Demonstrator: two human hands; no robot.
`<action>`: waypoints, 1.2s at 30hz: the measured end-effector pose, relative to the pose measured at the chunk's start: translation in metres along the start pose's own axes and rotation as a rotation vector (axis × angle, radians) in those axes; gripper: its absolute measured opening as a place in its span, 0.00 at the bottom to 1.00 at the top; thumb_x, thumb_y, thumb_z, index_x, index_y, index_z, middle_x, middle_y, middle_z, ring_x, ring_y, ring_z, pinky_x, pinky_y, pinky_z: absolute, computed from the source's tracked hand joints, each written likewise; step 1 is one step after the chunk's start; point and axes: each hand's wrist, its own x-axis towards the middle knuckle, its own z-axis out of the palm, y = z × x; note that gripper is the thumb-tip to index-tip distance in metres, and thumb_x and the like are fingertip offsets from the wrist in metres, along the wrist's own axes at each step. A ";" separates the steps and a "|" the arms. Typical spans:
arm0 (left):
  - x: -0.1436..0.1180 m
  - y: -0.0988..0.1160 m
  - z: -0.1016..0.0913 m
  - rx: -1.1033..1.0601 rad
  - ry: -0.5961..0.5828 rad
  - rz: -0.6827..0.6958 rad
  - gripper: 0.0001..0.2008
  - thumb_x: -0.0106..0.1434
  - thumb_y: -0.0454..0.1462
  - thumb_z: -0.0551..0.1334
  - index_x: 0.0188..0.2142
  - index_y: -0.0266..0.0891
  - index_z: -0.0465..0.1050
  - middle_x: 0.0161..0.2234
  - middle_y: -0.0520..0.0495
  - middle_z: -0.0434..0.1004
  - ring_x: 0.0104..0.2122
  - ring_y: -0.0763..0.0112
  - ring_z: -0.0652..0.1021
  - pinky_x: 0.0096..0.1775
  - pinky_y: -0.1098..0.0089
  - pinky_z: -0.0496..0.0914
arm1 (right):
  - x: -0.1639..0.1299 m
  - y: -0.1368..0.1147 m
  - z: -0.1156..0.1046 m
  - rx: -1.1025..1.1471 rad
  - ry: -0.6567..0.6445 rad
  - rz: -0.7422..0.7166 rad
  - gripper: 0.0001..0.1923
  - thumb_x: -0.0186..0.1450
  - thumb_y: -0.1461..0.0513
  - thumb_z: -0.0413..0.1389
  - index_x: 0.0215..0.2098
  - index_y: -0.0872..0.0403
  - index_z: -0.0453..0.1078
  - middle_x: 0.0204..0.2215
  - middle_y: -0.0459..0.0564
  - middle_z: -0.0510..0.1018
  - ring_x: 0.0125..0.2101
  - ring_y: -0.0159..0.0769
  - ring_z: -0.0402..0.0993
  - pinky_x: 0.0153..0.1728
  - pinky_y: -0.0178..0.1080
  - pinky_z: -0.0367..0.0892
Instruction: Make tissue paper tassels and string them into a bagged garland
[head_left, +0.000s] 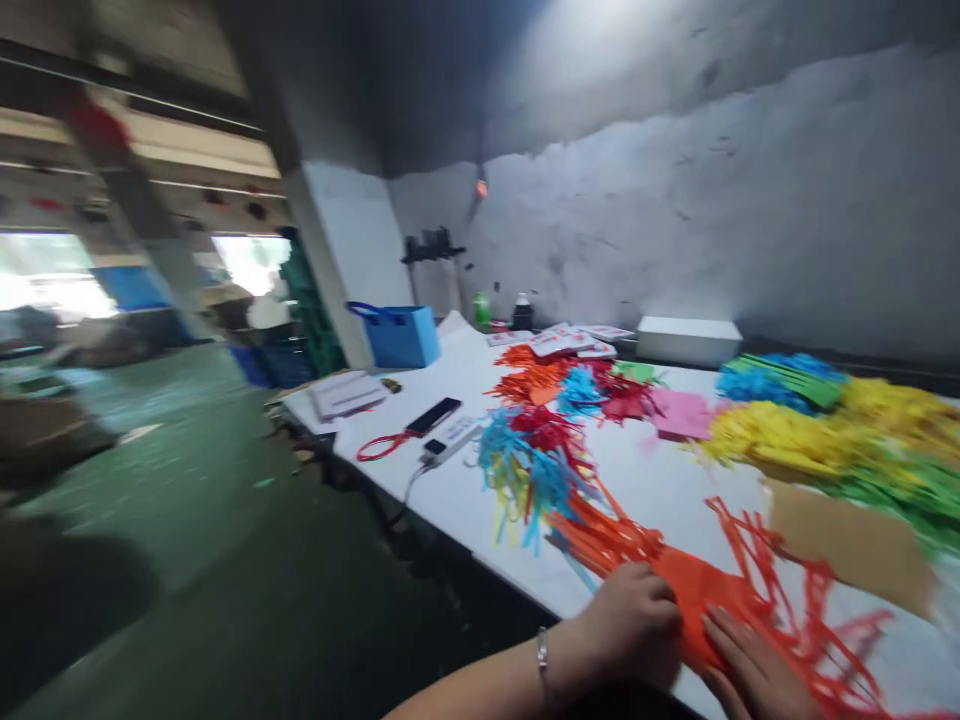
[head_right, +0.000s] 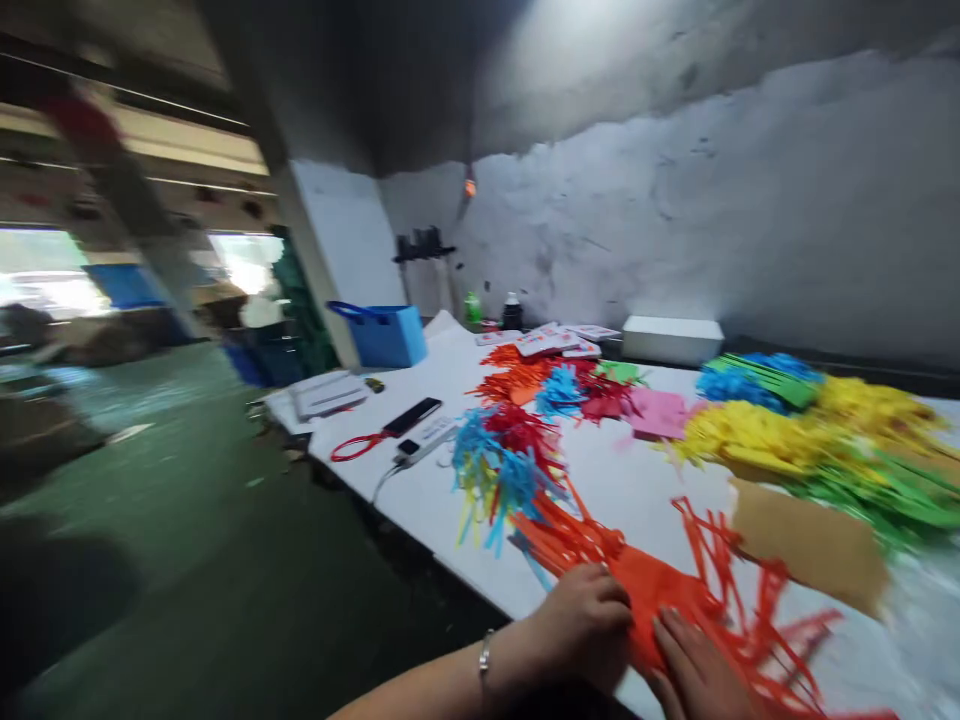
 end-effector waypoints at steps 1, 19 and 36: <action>0.000 -0.003 0.004 -0.022 -0.001 0.024 0.11 0.70 0.43 0.61 0.47 0.40 0.74 0.45 0.44 0.78 0.38 0.66 0.79 0.41 0.61 0.76 | -0.009 -0.002 -0.005 -0.060 -0.009 -0.049 0.15 0.67 0.54 0.59 0.50 0.47 0.76 0.48 0.52 0.82 0.44 0.47 0.82 0.41 0.41 0.81; -0.007 -0.015 -0.003 -0.327 0.061 -0.071 0.08 0.68 0.30 0.58 0.36 0.41 0.74 0.37 0.47 0.81 0.37 0.65 0.76 0.40 0.66 0.68 | 0.013 -0.038 -0.029 0.101 -0.068 0.231 0.09 0.71 0.69 0.51 0.41 0.53 0.71 0.37 0.52 0.79 0.40 0.42 0.77 0.41 0.44 0.75; 0.000 0.000 -0.011 -0.281 -0.074 -0.216 0.06 0.68 0.34 0.60 0.36 0.41 0.77 0.41 0.46 0.80 0.41 0.59 0.75 0.44 0.59 0.66 | 0.031 -0.038 -0.042 0.338 -0.237 0.669 0.11 0.63 0.70 0.56 0.25 0.53 0.67 0.28 0.47 0.74 0.34 0.40 0.70 0.37 0.41 0.64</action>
